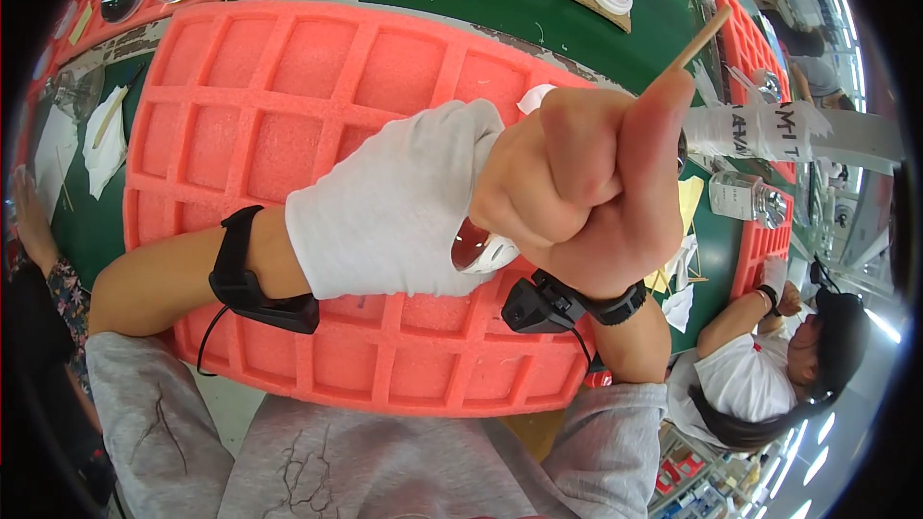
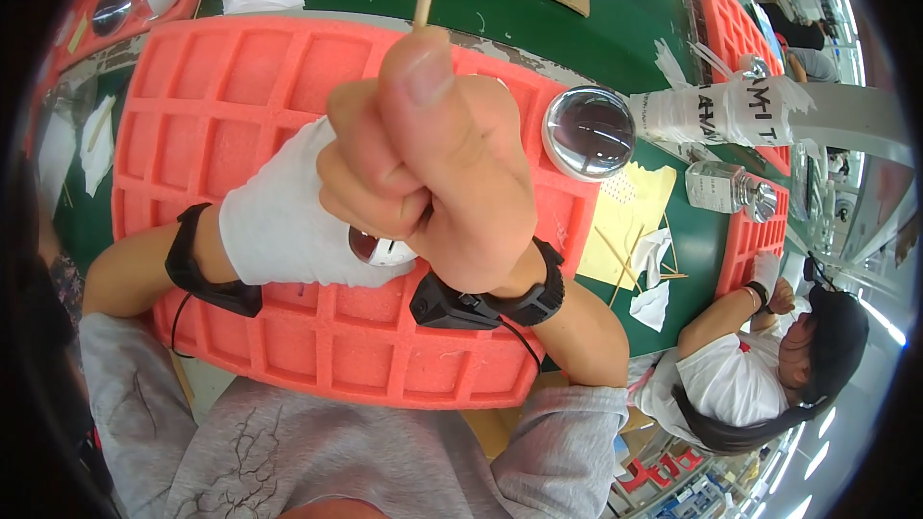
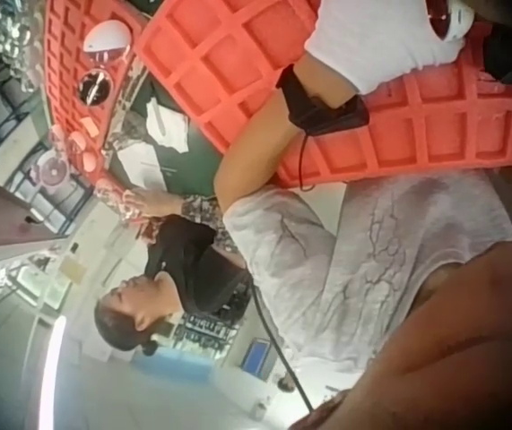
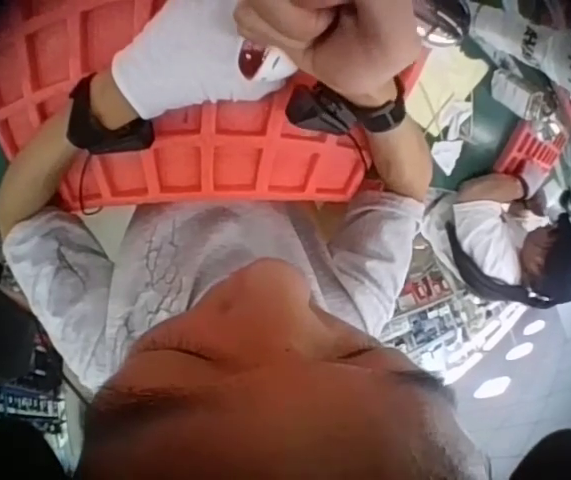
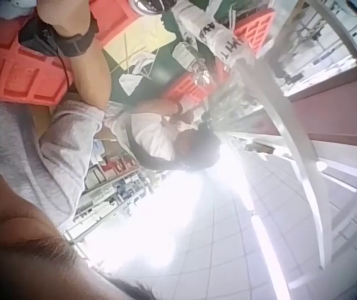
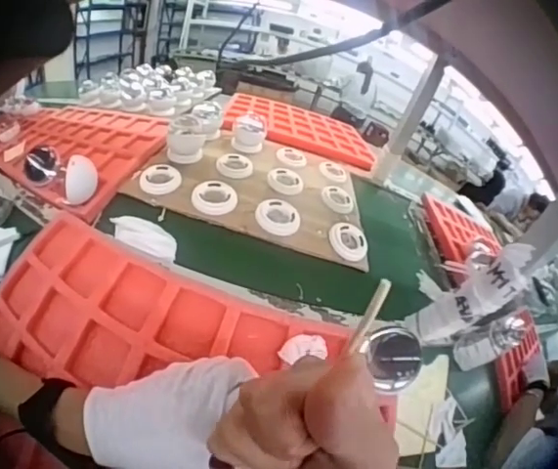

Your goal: The person picks up a sphere and a white base, uses a wooden stick to apply adhesive to the base, and presses the two parts together. They then use the stick to clean the seam and place the assembled object into a red tray.

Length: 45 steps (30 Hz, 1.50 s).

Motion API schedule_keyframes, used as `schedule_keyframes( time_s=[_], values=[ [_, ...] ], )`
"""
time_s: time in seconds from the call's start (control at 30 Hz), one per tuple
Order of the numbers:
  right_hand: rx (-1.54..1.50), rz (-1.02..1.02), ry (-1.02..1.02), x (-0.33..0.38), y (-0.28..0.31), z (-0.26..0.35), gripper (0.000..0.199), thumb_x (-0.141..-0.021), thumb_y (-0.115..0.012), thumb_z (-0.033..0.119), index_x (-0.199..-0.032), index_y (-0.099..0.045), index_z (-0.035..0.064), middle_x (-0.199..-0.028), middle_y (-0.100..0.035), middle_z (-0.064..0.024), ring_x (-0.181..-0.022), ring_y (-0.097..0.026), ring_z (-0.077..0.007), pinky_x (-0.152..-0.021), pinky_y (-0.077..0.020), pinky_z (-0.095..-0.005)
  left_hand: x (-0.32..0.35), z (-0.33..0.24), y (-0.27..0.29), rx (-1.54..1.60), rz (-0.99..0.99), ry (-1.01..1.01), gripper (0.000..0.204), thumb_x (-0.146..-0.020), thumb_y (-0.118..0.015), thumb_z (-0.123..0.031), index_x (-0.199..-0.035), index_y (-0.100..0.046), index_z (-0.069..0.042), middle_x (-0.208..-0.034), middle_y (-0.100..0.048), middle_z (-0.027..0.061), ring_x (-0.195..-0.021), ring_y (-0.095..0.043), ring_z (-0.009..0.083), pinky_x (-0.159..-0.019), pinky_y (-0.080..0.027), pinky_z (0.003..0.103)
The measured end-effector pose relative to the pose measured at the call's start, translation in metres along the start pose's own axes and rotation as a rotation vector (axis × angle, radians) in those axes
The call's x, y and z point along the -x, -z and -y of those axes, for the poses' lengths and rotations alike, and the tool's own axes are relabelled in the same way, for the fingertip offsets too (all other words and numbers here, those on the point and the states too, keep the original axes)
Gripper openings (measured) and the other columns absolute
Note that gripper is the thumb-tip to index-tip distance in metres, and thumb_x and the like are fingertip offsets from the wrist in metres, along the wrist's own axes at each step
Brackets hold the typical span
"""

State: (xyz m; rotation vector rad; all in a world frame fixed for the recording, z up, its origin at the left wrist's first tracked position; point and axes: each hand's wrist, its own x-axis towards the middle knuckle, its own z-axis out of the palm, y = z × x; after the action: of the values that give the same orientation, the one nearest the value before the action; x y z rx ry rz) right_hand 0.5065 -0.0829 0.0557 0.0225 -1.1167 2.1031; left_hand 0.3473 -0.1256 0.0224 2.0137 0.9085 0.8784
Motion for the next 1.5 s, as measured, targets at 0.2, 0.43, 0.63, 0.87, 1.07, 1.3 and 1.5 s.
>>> schedule_keyframes(
  time_s=[0.2,0.43,0.63,0.87,1.07,1.3,1.5],
  values=[
    [-0.222,-0.073,0.041,-0.005,0.011,0.000,0.056,-0.112,-0.018,0.056,-0.077,-0.031,0.0147,-0.051,-0.020,0.0067,-0.040,-0.014,-0.0079,-0.040,-0.0118,-0.0272,-0.001,-0.004,0.001,-0.163,-0.040,0.028,0.033,-0.082,-0.074,-0.024,-0.097,-0.056,-0.001,-0.092,-0.054,0.0168,-0.085,-0.058,0.0355,-0.073,-0.050,0.045],
    [0.024,0.018,-0.001,-0.003,0.004,0.001,0.054,-0.113,-0.018,0.054,-0.078,-0.030,0.0151,-0.050,-0.017,0.0072,-0.040,-0.013,-0.0087,-0.040,-0.0123,-0.0271,0.002,0.001,-0.001,-0.193,-0.045,-0.007,0.035,-0.083,-0.074,-0.025,-0.098,-0.054,0.000,-0.091,-0.052,0.0178,-0.083,-0.057,0.0363,-0.071,-0.049,0.046],
    [-0.149,-0.065,0.035,-0.005,0.006,0.001,0.054,-0.113,-0.018,0.054,-0.077,-0.030,0.0146,-0.051,-0.018,0.0074,-0.040,-0.014,-0.0078,-0.040,-0.0121,-0.0272,0.001,-0.001,0.000,-0.190,-0.014,0.035,0.038,-0.084,-0.074,-0.025,-0.100,-0.052,0.001,-0.092,-0.052,0.0181,-0.084,-0.057,0.0370,-0.072,-0.049,0.046],
    [0.002,0.040,-0.005,-0.003,0.006,0.002,0.055,-0.113,-0.018,0.053,-0.077,-0.031,0.0142,-0.051,-0.019,0.0075,-0.039,-0.015,-0.0076,-0.040,-0.0122,-0.0268,0.001,0.003,-0.003,-0.156,-0.026,-0.004,0.037,-0.083,-0.074,-0.024,-0.100,-0.052,0.001,-0.092,-0.052,0.0185,-0.083,-0.057,0.0372,-0.071,-0.049,0.047],
    [-0.103,-0.044,0.043,-0.002,0.007,0.000,0.055,-0.113,-0.018,0.053,-0.077,-0.032,0.0138,-0.051,-0.022,0.0070,-0.039,-0.016,-0.0074,-0.039,-0.0128,-0.0265,0.003,0.004,-0.003,-0.153,-0.022,-0.004,0.036,-0.083,-0.074,-0.022,-0.101,-0.053,0.001,-0.092,-0.053,0.0189,-0.084,-0.057,0.0377,-0.071,-0.049,0.046],
    [-0.105,-0.073,0.050,-0.004,0.008,0.000,0.054,-0.113,-0.019,0.053,-0.077,-0.033,0.0138,-0.051,-0.024,0.0065,-0.039,-0.016,-0.0076,-0.039,-0.0129,-0.0267,-0.003,0.003,-0.003,-0.153,-0.024,0.008,0.035,-0.083,-0.074,-0.022,-0.099,-0.052,0.001,-0.091,-0.053,0.0191,-0.083,-0.057,0.0377,-0.071,-0.050,0.047],
    [0.034,0.027,0.003,-0.001,0.006,0.004,0.054,-0.113,-0.020,0.053,-0.077,-0.031,0.0140,-0.052,-0.021,0.0063,-0.041,-0.013,-0.0082,-0.040,-0.0129,-0.0272,0.001,0.003,-0.004,-0.170,-0.074,-0.027,0.033,-0.084,-0.073,-0.022,-0.095,-0.053,0.001,-0.088,-0.053,0.0189,-0.080,-0.058,0.0372,-0.069,-0.050,0.046]
  ],
)
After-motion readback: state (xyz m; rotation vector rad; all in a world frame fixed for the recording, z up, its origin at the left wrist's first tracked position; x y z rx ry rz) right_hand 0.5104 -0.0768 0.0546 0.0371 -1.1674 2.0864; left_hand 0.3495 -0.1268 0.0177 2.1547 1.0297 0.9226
